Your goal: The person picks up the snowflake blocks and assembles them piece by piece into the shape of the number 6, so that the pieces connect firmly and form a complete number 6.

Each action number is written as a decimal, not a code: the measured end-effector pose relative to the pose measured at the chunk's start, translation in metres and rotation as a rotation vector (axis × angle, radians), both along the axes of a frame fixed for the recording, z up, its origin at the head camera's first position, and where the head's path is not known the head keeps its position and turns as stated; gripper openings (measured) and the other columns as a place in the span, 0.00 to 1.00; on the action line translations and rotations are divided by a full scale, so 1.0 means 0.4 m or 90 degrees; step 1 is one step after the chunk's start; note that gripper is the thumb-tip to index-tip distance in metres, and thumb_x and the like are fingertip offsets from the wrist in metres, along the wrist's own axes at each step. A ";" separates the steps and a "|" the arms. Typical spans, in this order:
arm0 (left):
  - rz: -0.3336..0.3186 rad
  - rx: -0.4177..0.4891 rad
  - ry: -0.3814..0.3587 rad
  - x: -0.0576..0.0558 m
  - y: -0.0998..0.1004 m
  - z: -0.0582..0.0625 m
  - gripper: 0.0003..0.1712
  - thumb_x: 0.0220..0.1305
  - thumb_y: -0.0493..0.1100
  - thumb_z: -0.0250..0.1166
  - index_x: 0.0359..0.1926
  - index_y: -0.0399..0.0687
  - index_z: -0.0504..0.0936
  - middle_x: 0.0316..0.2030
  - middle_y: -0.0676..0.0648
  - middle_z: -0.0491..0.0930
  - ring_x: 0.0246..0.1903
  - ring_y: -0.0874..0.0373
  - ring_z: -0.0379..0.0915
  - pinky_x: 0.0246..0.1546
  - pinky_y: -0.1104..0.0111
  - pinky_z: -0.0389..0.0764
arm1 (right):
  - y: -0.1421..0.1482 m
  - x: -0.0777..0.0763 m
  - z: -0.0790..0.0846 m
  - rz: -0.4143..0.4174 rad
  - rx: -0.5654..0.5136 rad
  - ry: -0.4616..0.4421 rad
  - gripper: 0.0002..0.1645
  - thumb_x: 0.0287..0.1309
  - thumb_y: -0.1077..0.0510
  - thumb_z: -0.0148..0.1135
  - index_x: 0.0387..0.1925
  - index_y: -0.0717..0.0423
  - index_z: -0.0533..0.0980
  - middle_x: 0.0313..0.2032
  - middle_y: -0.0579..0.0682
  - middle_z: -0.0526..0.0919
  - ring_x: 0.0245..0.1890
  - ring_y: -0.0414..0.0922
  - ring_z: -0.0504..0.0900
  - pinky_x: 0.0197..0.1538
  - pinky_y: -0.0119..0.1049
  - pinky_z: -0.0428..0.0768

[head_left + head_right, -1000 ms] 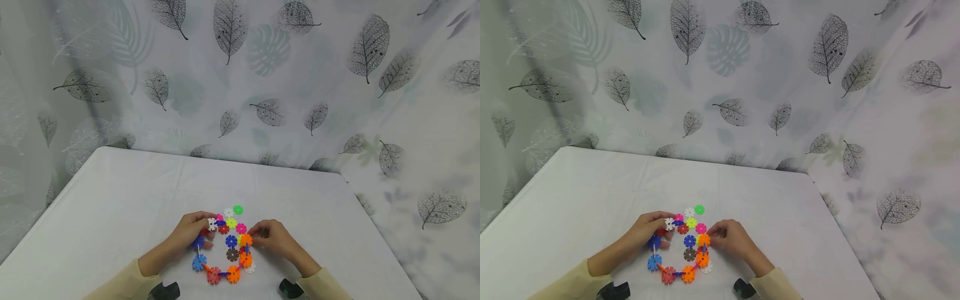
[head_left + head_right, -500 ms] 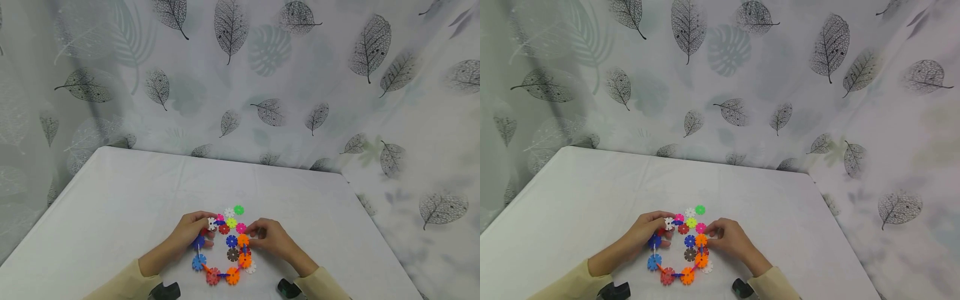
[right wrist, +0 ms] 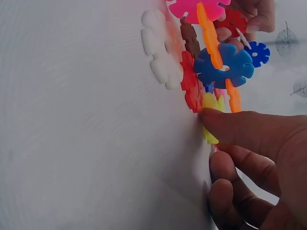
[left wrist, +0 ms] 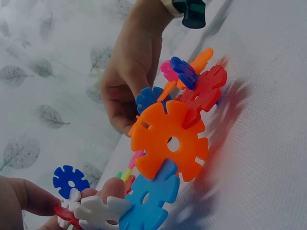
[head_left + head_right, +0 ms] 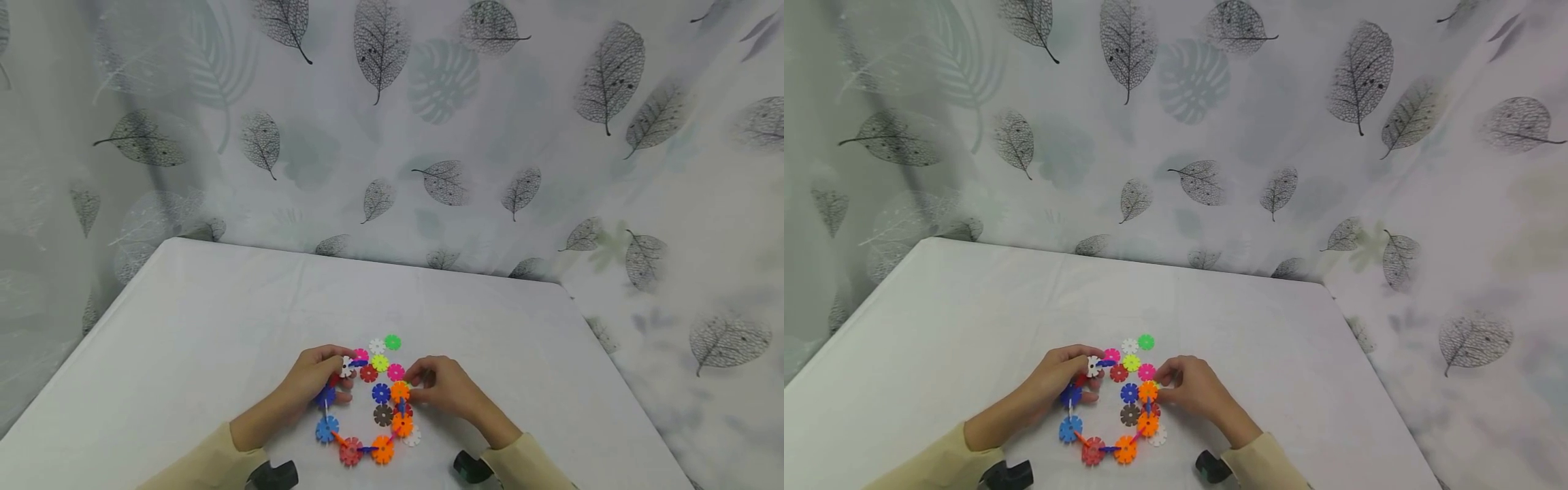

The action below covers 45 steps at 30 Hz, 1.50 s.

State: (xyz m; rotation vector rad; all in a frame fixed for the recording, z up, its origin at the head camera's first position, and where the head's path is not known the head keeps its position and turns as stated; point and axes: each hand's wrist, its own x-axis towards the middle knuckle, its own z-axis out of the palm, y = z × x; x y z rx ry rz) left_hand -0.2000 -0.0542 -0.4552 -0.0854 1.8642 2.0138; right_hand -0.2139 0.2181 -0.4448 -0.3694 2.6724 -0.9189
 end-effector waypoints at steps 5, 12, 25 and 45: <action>-0.005 0.013 0.003 -0.002 0.003 -0.001 0.20 0.72 0.36 0.51 0.60 0.33 0.77 0.37 0.37 0.80 0.31 0.53 0.81 0.34 0.59 0.86 | 0.012 0.001 0.005 -0.021 -0.016 -0.006 0.09 0.54 0.54 0.77 0.34 0.48 0.83 0.29 0.42 0.80 0.31 0.44 0.75 0.33 0.34 0.76; -0.003 0.016 0.003 -0.002 0.003 0.002 0.20 0.72 0.36 0.51 0.59 0.33 0.77 0.36 0.38 0.80 0.30 0.53 0.81 0.33 0.59 0.86 | 0.028 -0.003 0.007 -0.062 -0.081 -0.006 0.10 0.57 0.54 0.75 0.38 0.52 0.82 0.30 0.44 0.82 0.27 0.45 0.78 0.30 0.36 0.79; -0.002 0.000 0.005 -0.002 0.004 0.006 0.19 0.72 0.36 0.51 0.58 0.33 0.78 0.34 0.39 0.80 0.29 0.54 0.81 0.33 0.60 0.86 | -0.026 -0.006 0.035 -0.072 -0.187 0.028 0.14 0.63 0.53 0.71 0.48 0.52 0.85 0.32 0.45 0.86 0.30 0.49 0.82 0.32 0.36 0.81; -0.005 -0.003 -0.008 -0.004 0.008 0.002 0.23 0.71 0.48 0.65 0.56 0.34 0.78 0.35 0.40 0.81 0.29 0.53 0.81 0.33 0.59 0.86 | -0.086 -0.017 0.021 -0.054 -0.235 -0.039 0.14 0.64 0.50 0.69 0.47 0.53 0.84 0.34 0.46 0.88 0.33 0.46 0.85 0.42 0.41 0.83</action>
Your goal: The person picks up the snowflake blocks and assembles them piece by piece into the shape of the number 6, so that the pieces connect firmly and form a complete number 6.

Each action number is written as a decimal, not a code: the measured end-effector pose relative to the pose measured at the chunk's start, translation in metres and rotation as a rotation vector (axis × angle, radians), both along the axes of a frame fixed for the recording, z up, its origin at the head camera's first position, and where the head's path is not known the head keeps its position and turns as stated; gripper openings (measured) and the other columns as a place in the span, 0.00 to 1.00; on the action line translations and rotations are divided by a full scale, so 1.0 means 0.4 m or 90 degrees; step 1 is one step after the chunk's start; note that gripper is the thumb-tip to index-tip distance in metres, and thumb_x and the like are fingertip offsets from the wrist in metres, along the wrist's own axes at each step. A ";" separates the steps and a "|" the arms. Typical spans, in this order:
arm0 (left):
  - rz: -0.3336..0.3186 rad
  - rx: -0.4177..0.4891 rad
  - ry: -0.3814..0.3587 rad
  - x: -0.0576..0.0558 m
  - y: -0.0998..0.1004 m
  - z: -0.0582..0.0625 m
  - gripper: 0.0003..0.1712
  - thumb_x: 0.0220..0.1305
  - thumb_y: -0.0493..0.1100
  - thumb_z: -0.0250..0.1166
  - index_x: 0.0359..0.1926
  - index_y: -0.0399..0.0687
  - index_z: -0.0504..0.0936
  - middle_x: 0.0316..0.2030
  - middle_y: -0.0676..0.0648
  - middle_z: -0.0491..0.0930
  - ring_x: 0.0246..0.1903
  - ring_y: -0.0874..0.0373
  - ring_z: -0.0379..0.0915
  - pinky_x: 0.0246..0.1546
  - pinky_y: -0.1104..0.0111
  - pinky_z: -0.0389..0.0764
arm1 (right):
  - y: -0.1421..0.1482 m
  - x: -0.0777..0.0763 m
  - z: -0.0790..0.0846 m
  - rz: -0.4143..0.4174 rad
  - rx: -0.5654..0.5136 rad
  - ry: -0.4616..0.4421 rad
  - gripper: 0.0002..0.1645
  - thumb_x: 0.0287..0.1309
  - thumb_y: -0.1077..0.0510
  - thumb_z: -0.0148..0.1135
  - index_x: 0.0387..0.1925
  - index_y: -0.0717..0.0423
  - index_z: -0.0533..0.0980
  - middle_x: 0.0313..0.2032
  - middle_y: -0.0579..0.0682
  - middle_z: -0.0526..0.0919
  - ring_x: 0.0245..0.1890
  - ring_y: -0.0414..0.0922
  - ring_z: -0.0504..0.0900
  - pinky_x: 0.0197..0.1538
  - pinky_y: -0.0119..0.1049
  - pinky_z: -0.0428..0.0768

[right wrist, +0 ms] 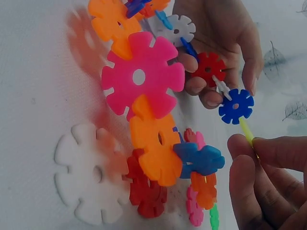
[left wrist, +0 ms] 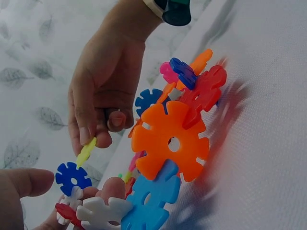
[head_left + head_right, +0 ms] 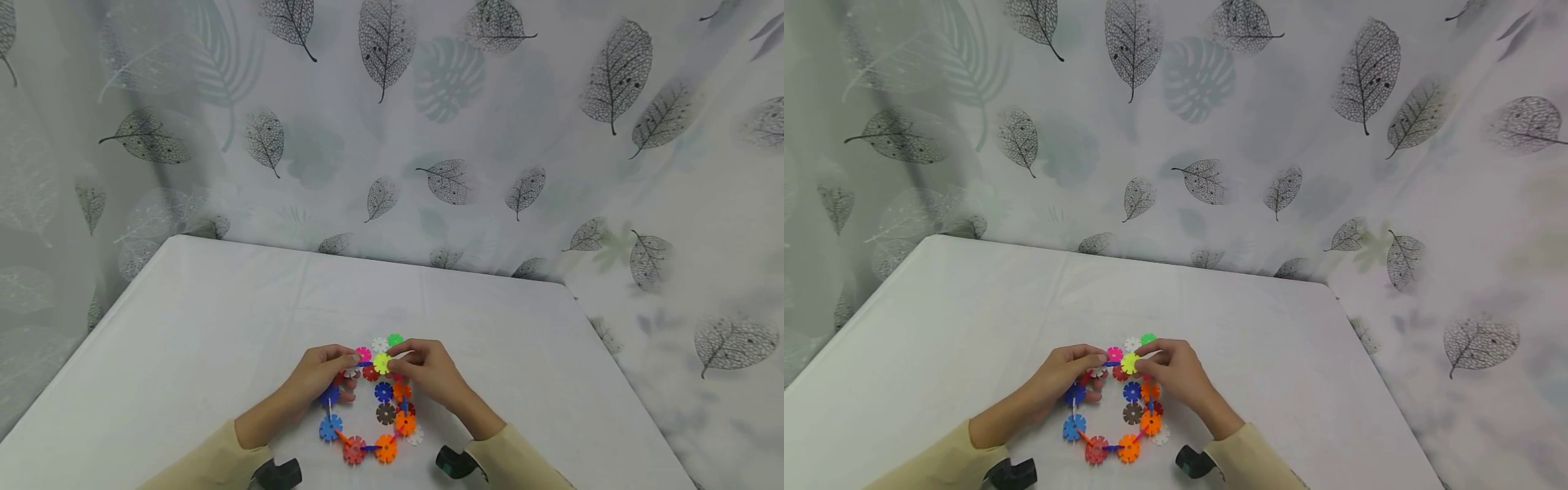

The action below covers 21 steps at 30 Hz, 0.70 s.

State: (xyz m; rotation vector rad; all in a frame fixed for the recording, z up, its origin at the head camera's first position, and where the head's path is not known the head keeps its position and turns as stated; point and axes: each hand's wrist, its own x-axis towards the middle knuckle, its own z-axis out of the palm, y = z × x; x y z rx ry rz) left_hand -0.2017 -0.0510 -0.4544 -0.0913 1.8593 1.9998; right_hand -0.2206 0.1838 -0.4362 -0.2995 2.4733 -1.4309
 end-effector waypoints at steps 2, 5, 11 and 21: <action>0.000 -0.004 0.002 0.001 0.001 0.001 0.22 0.71 0.47 0.66 0.55 0.34 0.79 0.35 0.40 0.81 0.30 0.53 0.81 0.33 0.59 0.86 | -0.002 0.000 -0.001 0.001 -0.005 -0.002 0.14 0.65 0.51 0.69 0.47 0.53 0.84 0.34 0.47 0.89 0.33 0.46 0.86 0.42 0.41 0.83; -0.005 -0.003 0.007 0.000 0.001 0.001 0.22 0.70 0.47 0.66 0.55 0.33 0.79 0.35 0.40 0.81 0.31 0.54 0.80 0.33 0.59 0.86 | -0.005 0.002 0.000 0.000 -0.012 -0.009 0.14 0.65 0.51 0.69 0.47 0.53 0.84 0.33 0.47 0.89 0.33 0.46 0.86 0.42 0.40 0.83; -0.015 0.002 0.011 -0.001 -0.004 -0.001 0.22 0.70 0.47 0.66 0.54 0.32 0.79 0.36 0.40 0.82 0.31 0.54 0.81 0.34 0.59 0.86 | -0.008 0.003 0.004 -0.013 -0.023 -0.013 0.15 0.64 0.51 0.69 0.47 0.56 0.83 0.33 0.49 0.89 0.34 0.47 0.87 0.43 0.38 0.83; -0.033 -0.005 0.006 0.000 -0.008 -0.001 0.25 0.69 0.49 0.68 0.55 0.31 0.80 0.35 0.40 0.82 0.31 0.54 0.82 0.36 0.61 0.86 | -0.016 0.004 0.000 -0.010 -0.031 -0.025 0.14 0.65 0.53 0.69 0.48 0.57 0.83 0.32 0.49 0.89 0.35 0.46 0.88 0.44 0.38 0.84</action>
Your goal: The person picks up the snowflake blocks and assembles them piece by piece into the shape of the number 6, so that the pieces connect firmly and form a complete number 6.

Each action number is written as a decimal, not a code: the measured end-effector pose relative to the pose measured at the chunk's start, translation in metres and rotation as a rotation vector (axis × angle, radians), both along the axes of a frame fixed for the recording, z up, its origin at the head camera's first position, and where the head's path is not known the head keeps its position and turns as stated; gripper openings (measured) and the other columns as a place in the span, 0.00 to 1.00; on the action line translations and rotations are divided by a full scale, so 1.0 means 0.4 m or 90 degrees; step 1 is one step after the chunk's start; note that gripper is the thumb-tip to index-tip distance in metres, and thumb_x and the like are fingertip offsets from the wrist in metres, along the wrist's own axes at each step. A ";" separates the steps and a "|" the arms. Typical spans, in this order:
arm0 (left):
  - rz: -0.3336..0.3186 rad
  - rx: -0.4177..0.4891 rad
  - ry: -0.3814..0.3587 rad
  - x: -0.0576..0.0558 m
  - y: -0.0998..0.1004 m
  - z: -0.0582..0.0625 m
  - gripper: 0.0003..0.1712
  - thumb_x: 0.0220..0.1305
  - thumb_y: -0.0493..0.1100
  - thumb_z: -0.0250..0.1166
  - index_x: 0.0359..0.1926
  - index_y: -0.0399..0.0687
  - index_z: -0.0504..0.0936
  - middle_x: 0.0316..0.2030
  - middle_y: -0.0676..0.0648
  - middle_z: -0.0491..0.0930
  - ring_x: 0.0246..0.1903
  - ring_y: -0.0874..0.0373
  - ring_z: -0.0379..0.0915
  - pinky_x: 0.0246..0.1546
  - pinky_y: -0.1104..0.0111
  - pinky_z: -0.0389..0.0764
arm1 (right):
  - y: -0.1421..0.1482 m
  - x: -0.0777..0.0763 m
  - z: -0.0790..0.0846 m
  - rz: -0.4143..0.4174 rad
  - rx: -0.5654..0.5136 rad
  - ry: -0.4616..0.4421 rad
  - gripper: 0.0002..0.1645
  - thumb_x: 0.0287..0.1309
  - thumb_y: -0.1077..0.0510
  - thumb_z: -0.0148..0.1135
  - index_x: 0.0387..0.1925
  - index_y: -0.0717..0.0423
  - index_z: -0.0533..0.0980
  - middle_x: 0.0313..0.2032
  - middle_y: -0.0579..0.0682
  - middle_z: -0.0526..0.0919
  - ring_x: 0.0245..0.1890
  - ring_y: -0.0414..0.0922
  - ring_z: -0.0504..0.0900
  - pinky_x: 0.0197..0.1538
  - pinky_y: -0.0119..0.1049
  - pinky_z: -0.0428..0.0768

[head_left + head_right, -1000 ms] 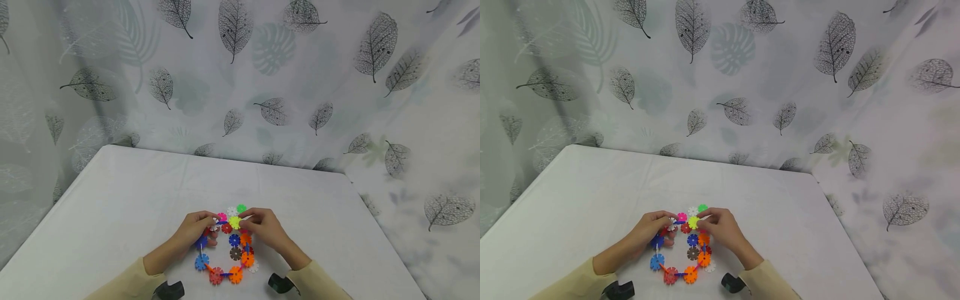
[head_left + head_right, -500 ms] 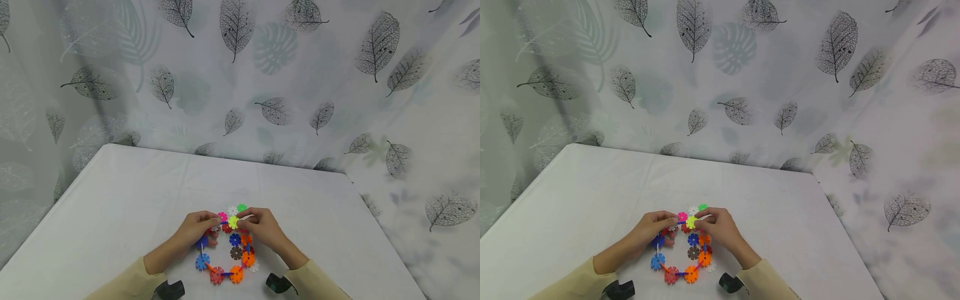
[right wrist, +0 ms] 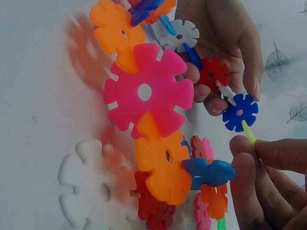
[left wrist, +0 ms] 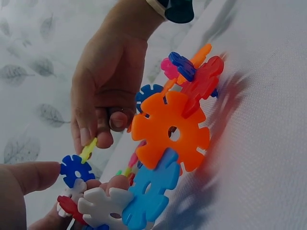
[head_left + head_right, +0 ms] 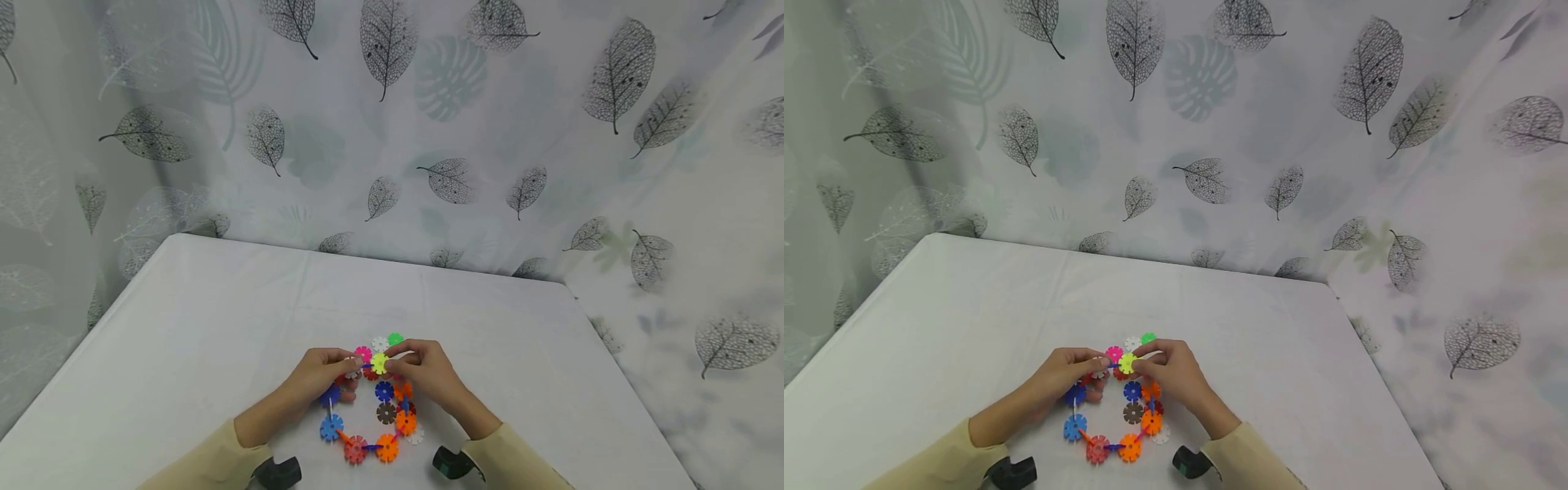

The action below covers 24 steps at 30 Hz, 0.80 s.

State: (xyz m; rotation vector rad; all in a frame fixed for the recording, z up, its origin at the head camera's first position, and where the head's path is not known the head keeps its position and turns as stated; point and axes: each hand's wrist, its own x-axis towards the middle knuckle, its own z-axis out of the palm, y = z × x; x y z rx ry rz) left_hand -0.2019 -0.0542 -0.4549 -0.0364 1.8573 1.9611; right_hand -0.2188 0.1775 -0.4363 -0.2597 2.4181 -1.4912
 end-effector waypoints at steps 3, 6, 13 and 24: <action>-0.008 0.005 0.003 -0.001 -0.002 -0.001 0.25 0.69 0.49 0.68 0.54 0.31 0.80 0.35 0.40 0.83 0.31 0.54 0.82 0.36 0.61 0.86 | -0.001 0.000 0.001 -0.001 0.003 0.000 0.15 0.65 0.53 0.68 0.48 0.57 0.83 0.31 0.49 0.89 0.35 0.46 0.88 0.45 0.38 0.84; -0.021 0.006 0.011 -0.003 -0.005 -0.002 0.24 0.69 0.49 0.68 0.53 0.31 0.81 0.34 0.41 0.83 0.31 0.54 0.83 0.37 0.61 0.86 | -0.002 0.001 0.002 -0.001 0.006 0.005 0.16 0.65 0.53 0.68 0.50 0.58 0.83 0.32 0.50 0.89 0.35 0.46 0.87 0.45 0.39 0.84; -0.047 -0.001 0.030 -0.006 -0.013 -0.014 0.25 0.70 0.49 0.67 0.53 0.30 0.82 0.33 0.43 0.84 0.33 0.54 0.84 0.39 0.62 0.86 | -0.007 0.002 0.005 0.011 -0.003 0.005 0.15 0.65 0.56 0.68 0.50 0.59 0.84 0.33 0.51 0.89 0.34 0.49 0.86 0.43 0.40 0.84; -0.061 0.016 0.031 -0.008 -0.021 -0.021 0.24 0.71 0.48 0.66 0.53 0.28 0.81 0.34 0.41 0.85 0.34 0.53 0.85 0.40 0.62 0.85 | -0.020 -0.001 -0.002 0.010 0.033 0.016 0.15 0.65 0.54 0.69 0.49 0.56 0.85 0.35 0.47 0.87 0.35 0.46 0.83 0.43 0.39 0.83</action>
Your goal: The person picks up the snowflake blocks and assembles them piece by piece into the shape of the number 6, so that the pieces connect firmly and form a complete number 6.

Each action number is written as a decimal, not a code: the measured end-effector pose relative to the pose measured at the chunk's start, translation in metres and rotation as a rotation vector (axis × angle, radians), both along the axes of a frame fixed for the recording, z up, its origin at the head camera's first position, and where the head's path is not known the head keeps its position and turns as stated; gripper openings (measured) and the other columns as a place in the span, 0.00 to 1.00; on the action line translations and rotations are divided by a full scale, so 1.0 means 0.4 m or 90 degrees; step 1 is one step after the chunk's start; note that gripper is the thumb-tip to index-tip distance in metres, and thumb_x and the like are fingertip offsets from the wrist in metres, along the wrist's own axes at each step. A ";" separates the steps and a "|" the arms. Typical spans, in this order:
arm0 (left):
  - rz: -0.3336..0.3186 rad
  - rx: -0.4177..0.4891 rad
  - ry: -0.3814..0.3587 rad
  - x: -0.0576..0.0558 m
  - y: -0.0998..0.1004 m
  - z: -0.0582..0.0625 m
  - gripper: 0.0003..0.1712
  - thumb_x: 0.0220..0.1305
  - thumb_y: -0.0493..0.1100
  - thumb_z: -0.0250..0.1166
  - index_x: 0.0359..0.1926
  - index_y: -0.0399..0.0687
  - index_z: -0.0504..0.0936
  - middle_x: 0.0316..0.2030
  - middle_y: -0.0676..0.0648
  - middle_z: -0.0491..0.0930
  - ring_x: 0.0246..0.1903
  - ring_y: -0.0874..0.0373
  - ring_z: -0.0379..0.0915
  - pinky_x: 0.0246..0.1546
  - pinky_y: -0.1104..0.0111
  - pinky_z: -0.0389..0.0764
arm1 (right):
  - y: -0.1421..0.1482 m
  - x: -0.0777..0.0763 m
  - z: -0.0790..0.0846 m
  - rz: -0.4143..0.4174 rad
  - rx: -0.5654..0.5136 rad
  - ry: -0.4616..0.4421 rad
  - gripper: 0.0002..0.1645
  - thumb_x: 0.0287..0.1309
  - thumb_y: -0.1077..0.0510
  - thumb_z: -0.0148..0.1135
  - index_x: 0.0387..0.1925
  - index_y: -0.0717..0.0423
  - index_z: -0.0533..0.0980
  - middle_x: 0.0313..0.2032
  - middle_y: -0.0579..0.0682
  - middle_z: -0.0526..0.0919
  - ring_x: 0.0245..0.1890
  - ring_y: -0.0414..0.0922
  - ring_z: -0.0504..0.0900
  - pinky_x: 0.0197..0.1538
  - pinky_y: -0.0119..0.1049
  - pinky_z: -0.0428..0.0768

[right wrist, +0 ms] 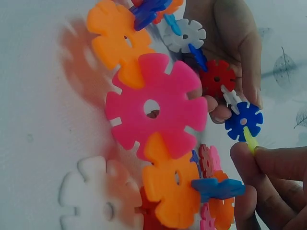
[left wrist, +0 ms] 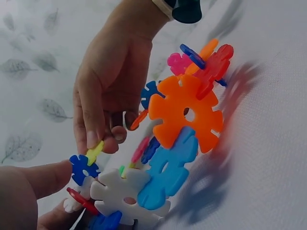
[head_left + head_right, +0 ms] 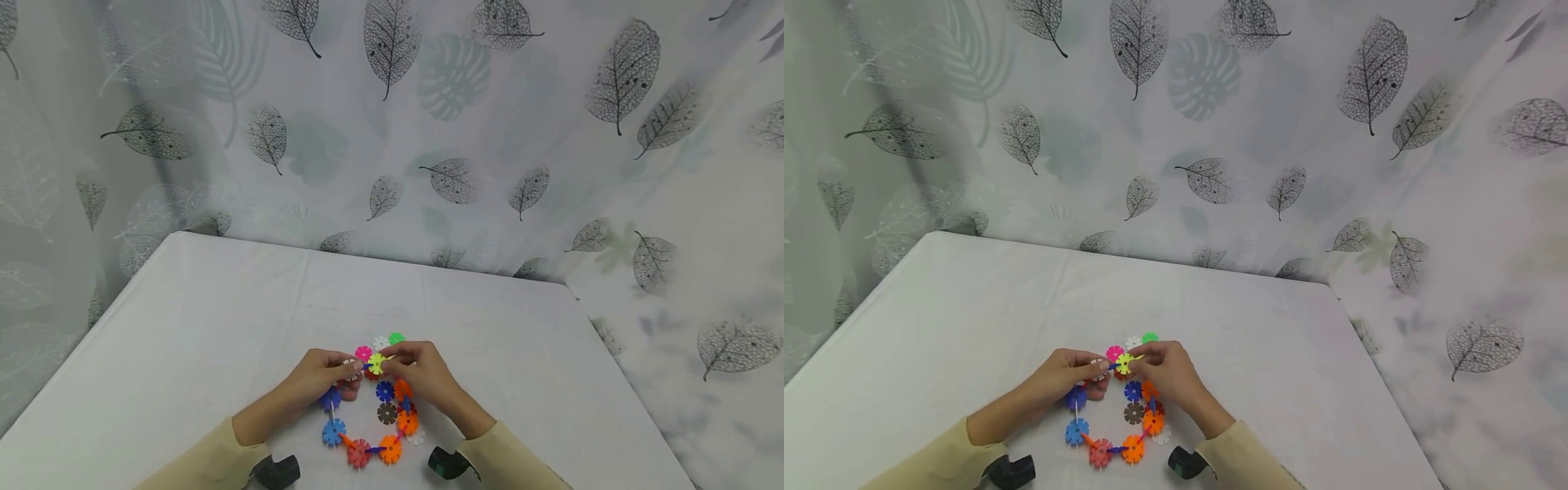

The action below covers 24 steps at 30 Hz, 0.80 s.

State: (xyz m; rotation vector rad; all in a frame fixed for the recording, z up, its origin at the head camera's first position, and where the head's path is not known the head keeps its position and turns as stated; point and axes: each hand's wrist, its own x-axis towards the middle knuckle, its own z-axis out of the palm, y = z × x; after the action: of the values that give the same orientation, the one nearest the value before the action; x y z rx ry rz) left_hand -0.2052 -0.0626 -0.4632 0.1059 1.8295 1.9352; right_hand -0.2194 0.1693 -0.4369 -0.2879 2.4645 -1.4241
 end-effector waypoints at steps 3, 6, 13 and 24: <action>-0.012 0.003 -0.004 -0.001 -0.003 0.006 0.24 0.73 0.47 0.63 0.54 0.27 0.80 0.36 0.40 0.86 0.34 0.53 0.85 0.41 0.62 0.85 | 0.000 0.002 0.001 -0.006 -0.005 -0.008 0.14 0.65 0.54 0.69 0.49 0.56 0.84 0.35 0.48 0.87 0.35 0.46 0.83 0.43 0.39 0.83; -0.032 0.005 -0.005 -0.002 -0.009 0.014 0.22 0.76 0.45 0.59 0.55 0.27 0.79 0.37 0.38 0.86 0.34 0.53 0.85 0.42 0.62 0.85 | 0.002 0.003 0.001 -0.012 -0.011 -0.017 0.15 0.65 0.54 0.69 0.49 0.56 0.84 0.34 0.48 0.87 0.35 0.46 0.83 0.43 0.39 0.82; -0.096 -0.044 0.064 -0.006 -0.027 0.037 0.19 0.75 0.38 0.54 0.59 0.28 0.78 0.37 0.38 0.85 0.34 0.54 0.81 0.42 0.64 0.84 | 0.003 0.001 -0.002 -0.009 -0.025 -0.036 0.15 0.66 0.54 0.68 0.50 0.57 0.83 0.37 0.49 0.88 0.39 0.46 0.86 0.47 0.42 0.83; -0.121 -0.256 0.161 -0.006 -0.042 0.071 0.22 0.68 0.39 0.61 0.60 0.37 0.82 0.22 0.50 0.75 0.23 0.59 0.65 0.25 0.69 0.67 | -0.001 0.001 -0.010 0.010 -0.046 -0.043 0.16 0.65 0.53 0.69 0.50 0.57 0.84 0.38 0.50 0.89 0.41 0.46 0.86 0.50 0.43 0.82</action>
State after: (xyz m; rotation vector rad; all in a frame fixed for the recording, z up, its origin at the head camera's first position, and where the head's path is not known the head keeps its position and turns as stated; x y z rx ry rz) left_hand -0.2074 -0.0792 -0.4347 0.3910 2.2466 1.4470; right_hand -0.2190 0.1690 -0.4409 -0.2698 2.3568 -1.4929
